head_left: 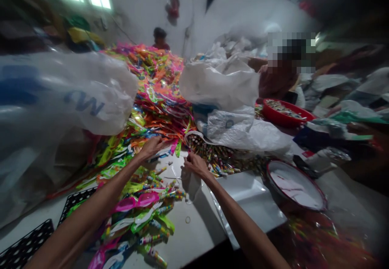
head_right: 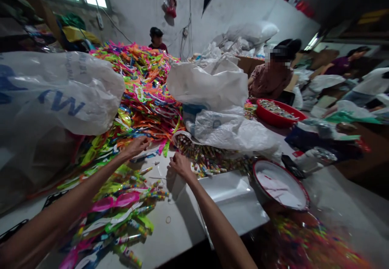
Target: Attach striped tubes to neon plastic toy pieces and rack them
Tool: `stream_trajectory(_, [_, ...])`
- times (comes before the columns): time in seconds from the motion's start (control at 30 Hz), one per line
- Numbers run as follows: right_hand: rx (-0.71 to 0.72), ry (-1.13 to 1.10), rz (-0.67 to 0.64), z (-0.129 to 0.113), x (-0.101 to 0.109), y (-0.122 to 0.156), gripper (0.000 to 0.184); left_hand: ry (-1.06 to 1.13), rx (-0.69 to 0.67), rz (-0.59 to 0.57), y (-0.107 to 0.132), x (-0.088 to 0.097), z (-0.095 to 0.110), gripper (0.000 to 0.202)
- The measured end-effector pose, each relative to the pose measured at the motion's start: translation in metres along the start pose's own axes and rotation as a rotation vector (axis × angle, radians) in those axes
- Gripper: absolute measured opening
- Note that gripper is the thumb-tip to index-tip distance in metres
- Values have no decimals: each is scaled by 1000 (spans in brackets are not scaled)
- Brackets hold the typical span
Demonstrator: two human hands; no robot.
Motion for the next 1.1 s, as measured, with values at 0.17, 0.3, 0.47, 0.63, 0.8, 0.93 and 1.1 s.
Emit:
stream_trajectory(0.17, [180, -855, 8, -29, 26, 34, 16, 422, -117, -173, 52, 6, 43, 36])
stream_trajectory(0.3, [270, -1187, -59, -54, 46, 63, 26, 747, -66, -399, 99, -9, 72, 36])
stream_trajectory(0.47, [313, -1084, -214, -70, 48, 87, 29, 820, -16, -461, 136, -15, 93, 35])
stream_trajectory(0.63, [329, -994, -275, -72, 44, 103, 30, 810, -67, -501, 155, -13, 107, 29])
stream_trajectory(0.8, [351, -1068, -319, -77, 45, 114, 30, 785, 3, -480, 161, -11, 109, 23])
stream_trajectory(0.93, [391, -1058, -372, -80, 42, 118, 29, 756, 10, -475, 164, -11, 102, 23])
stream_trajectory(1.1, [424, -973, -435, -82, 37, 120, 28, 727, -22, -517, 166, -22, 95, 29])
Point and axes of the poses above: each hand's wrist, its own y-axis away from the middle knuckle, its own x-axis out of the back of the hand, z = x × y, the point moved 7 cm from there along -y, towards the middle knuckle, and after that the axes turned 4 degrees about -z, right-handed, at the moved point
